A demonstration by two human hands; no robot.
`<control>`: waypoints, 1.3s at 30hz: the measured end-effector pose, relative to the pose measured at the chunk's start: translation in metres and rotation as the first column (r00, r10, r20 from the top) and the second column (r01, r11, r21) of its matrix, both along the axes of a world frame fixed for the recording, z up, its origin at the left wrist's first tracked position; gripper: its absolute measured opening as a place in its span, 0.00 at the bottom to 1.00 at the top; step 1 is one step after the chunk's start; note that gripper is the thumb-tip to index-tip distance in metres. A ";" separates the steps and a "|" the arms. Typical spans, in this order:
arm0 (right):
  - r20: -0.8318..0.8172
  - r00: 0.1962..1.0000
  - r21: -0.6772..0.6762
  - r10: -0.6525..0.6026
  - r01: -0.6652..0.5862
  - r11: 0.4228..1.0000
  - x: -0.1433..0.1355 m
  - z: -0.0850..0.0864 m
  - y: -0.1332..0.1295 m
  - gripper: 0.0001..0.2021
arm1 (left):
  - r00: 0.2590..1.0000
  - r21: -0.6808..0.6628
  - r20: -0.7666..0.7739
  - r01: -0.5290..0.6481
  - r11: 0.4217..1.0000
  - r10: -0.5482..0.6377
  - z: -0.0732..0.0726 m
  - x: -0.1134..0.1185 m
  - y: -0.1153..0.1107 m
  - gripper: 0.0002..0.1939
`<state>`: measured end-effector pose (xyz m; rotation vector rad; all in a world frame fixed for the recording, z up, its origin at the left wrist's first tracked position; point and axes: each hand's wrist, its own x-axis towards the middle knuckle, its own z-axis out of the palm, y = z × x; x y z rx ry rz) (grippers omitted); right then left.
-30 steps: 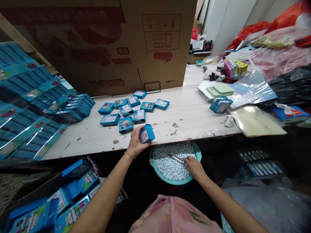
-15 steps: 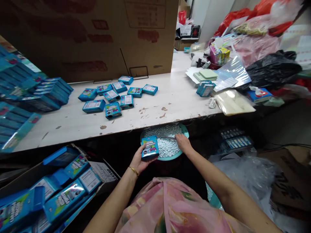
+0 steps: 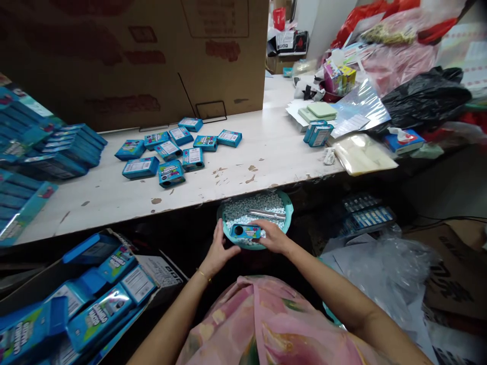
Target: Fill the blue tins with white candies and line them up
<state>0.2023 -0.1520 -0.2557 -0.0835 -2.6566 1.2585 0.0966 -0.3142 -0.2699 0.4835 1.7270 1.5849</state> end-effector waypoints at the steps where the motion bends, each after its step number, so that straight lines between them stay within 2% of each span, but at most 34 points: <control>1: 0.049 0.998 -0.050 0.036 -0.034 0.998 0.002 0.001 0.000 0.22 | 0.993 -0.007 -0.104 0.057 0.998 -0.057 -0.003 -0.001 -0.004 0.39; 3: 0.135 0.981 -0.128 0.138 -0.121 0.984 0.006 -0.001 0.005 0.24 | 0.976 -0.022 -0.159 0.150 0.988 -0.151 -0.007 -0.003 -0.008 0.32; 4: 0.166 0.975 -0.127 0.146 -0.126 0.984 0.007 -0.003 0.012 0.25 | 0.976 -0.022 -0.144 0.160 0.987 -0.161 -0.009 -0.004 -0.009 0.28; 5: 0.196 0.976 -0.076 0.094 -0.080 0.994 0.007 -0.005 0.021 0.24 | 0.983 -0.017 -0.112 0.146 0.989 -0.147 -0.011 -0.006 -0.010 0.26; 6: 0.227 0.974 0.025 -0.019 0.013 1.000 0.006 -0.009 0.032 0.22 | 0.991 -0.008 -0.070 0.116 0.993 -0.116 -0.012 -0.007 -0.009 0.25; 7: 0.255 0.953 0.169 -0.165 0.124 0.978 0.005 -0.012 0.045 0.19 | 0.997 0.001 -0.020 0.072 0.997 -0.072 -0.014 -0.009 -0.009 0.26; 8: 0.278 0.910 0.332 -0.307 0.209 0.920 0.003 -0.016 0.057 0.16 | 0.999 0.005 0.041 0.026 1.000 -0.027 -0.015 -0.011 -0.008 0.27; 9: 0.296 0.862 0.485 -0.411 0.235 0.842 0.002 -0.019 0.068 0.14 | 0.994 0.006 0.107 -0.013 1.000 0.012 -0.017 -0.013 -0.008 0.26; 11: 0.338 0.806 0.685 -0.485 0.144 0.715 -0.001 -0.025 0.083 0.12 | 0.971 0.011 0.224 -0.085 0.996 0.080 -0.021 -0.018 -0.005 0.25; 13: 0.370 0.812 0.756 -0.452 0.020 0.655 -0.004 -0.028 0.088 0.11 | 0.945 0.028 0.304 -0.138 0.990 0.123 -0.024 -0.021 -0.002 0.25; 17: 0.381 0.836 0.785 -0.394 -0.067 0.616 -0.009 -0.023 0.078 0.10 | 0.921 0.025 0.354 -0.184 0.983 0.163 -0.026 -0.024 0.003 0.26; 20: 0.353 0.892 0.805 -0.282 -0.136 0.578 -0.010 -0.006 0.071 0.12 | 0.918 0.017 0.356 -0.195 0.981 0.176 -0.027 -0.024 0.005 0.25; 23: 0.300 0.935 0.824 -0.189 -0.154 0.545 -0.005 0.017 0.078 0.12 | 0.911 0.037 0.371 -0.207 0.978 0.179 -0.028 -0.028 0.010 0.23; 27: 0.316 0.898 0.841 -0.304 -0.117 0.529 0.016 0.041 0.108 0.10 | 0.891 0.070 0.419 -0.225 0.972 0.176 -0.031 -0.038 0.025 0.23; 30: 0.384 0.854 0.821 -0.351 -0.142 0.553 0.029 0.038 0.121 0.11 | 0.886 0.071 0.436 -0.209 0.975 0.158 -0.037 -0.042 0.041 0.22; 32: 0.425 0.833 0.780 -0.354 -0.138 0.611 0.026 0.022 0.116 0.11 | 0.892 0.058 0.430 -0.184 0.981 0.141 -0.041 -0.040 0.052 0.22; 34: 0.449 0.817 0.723 -0.361 -0.095 0.684 0.015 -0.001 0.102 0.12 | 0.901 0.042 0.416 -0.157 0.987 0.125 -0.045 -0.037 0.063 0.23; 36: 0.442 0.794 0.675 -0.418 0.013 0.738 -0.001 -0.026 0.085 0.13 | 0.910 0.033 0.400 -0.134 0.990 0.110 -0.047 -0.033 0.073 0.23; 39: 0.398 0.745 0.600 -0.535 0.230 0.766 -0.019 -0.053 0.069 0.16 | 0.927 0.018 0.367 -0.093 0.995 0.080 -0.045 -0.030 0.086 0.22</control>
